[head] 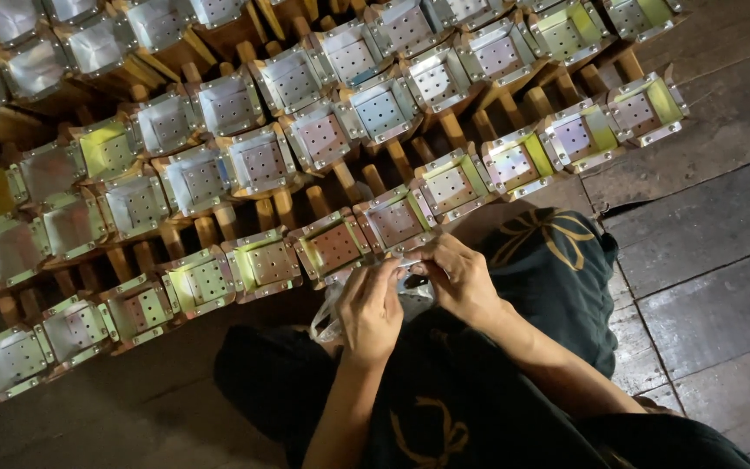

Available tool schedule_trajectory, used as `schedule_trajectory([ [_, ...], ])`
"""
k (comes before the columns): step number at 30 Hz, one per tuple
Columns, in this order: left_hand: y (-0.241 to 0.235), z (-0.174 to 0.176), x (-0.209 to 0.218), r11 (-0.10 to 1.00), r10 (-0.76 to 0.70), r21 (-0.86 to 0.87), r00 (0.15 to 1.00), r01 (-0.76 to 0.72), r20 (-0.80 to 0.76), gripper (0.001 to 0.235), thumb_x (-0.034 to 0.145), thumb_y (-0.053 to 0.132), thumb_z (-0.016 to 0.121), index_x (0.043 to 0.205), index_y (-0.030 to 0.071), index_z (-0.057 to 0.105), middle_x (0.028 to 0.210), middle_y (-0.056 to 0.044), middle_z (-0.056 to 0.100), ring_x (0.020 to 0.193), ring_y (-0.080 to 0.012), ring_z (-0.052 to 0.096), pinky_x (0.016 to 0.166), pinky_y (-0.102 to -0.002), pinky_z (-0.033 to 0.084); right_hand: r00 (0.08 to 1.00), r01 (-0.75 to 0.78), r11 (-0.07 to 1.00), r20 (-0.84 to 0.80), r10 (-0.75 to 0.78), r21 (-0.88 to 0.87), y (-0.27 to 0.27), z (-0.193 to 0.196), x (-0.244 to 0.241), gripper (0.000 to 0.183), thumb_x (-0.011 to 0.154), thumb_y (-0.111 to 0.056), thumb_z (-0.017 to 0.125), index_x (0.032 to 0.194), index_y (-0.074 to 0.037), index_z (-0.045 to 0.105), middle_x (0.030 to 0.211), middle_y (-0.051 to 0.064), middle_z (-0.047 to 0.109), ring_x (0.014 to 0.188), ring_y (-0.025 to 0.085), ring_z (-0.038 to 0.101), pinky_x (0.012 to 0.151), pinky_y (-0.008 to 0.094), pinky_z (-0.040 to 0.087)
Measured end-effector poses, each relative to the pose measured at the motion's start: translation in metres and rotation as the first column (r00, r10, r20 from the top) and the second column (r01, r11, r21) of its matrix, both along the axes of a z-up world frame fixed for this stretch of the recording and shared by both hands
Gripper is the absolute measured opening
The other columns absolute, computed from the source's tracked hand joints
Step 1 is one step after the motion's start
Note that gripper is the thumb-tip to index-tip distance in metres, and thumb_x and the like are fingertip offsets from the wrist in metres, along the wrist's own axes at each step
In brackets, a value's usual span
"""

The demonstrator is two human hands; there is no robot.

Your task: Filling a grid of small containers with metal rings taken from a plastic bag

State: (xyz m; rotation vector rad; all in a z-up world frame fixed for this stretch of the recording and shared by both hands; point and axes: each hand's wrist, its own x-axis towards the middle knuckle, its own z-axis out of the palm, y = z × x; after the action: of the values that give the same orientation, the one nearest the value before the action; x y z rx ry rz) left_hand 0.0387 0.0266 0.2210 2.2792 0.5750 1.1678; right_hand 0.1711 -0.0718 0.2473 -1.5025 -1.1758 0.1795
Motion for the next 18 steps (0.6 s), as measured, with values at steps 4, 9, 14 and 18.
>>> schedule_trajectory([
  [4, 0.006, -0.017, 0.006, 1.0, 0.018, -0.007, 1.0, -0.018, -0.011, 0.01, 0.093, 0.008, 0.072, 0.1, 0.014, 0.076, 0.076, -0.001, 0.068, 0.067, -0.0202, 0.07, 0.064, -0.029, 0.058, 1.0, -0.004, 1.0, 0.021, 0.004, -0.005, 0.009, -0.003, 0.006, 0.008, 0.096, -0.006, 0.069, 0.091, -0.001, 0.071, 0.077, 0.013, 0.061, 0.065, 0.034, 0.064, 0.061, 0.037, 0.054],
  [9, 0.02, 0.007, 0.019, 0.998, 0.03, -0.053, 1.0, -0.029, 0.009, 0.011, 0.095, 0.012, 0.069, 0.1, 0.016, 0.078, 0.076, 0.001, 0.073, 0.066, -0.0201, 0.07, 0.063, -0.027, 0.059, 0.996, 0.046, 0.998, 0.08, -0.043, -0.041, 0.009, -0.042, 0.018, 0.012, 0.094, 0.002, 0.066, 0.082, 0.001, 0.063, 0.071, 0.018, 0.055, 0.059, 0.042, 0.057, 0.055, 0.043, 0.051],
  [14, 0.03, 0.009, 0.026, 0.921, 0.019, -0.389, 0.999, -0.007, 0.026, 0.016, 0.097, 0.014, 0.065, 0.104, 0.005, 0.076, 0.097, -0.008, 0.078, 0.088, -0.0191, 0.077, 0.083, -0.029, 0.062, 0.968, 0.023, 0.959, -0.234, -0.091, -0.281, 0.018, -0.035, 0.02, 0.033, 0.095, -0.024, 0.072, 0.121, -0.008, 0.061, 0.097, 0.004, 0.065, 0.083, 0.016, 0.062, 0.077, 0.03, 0.05],
  [18, 0.039, 0.006, 0.035, 0.811, 0.057, -0.575, 0.992, -0.111, -0.112, 0.044, 0.089, 0.015, 0.073, 0.131, 0.004, 0.067, 0.121, -0.016, 0.072, 0.106, -0.0252, 0.074, 0.089, -0.036, 0.067, 0.856, -0.026, 0.945, -0.495, -0.148, -0.327, 0.028, -0.041, 0.054, 0.023, 0.086, -0.014, 0.079, 0.108, -0.006, 0.078, 0.109, 0.004, 0.083, 0.095, 0.011, 0.076, 0.084, 0.025, 0.06],
])
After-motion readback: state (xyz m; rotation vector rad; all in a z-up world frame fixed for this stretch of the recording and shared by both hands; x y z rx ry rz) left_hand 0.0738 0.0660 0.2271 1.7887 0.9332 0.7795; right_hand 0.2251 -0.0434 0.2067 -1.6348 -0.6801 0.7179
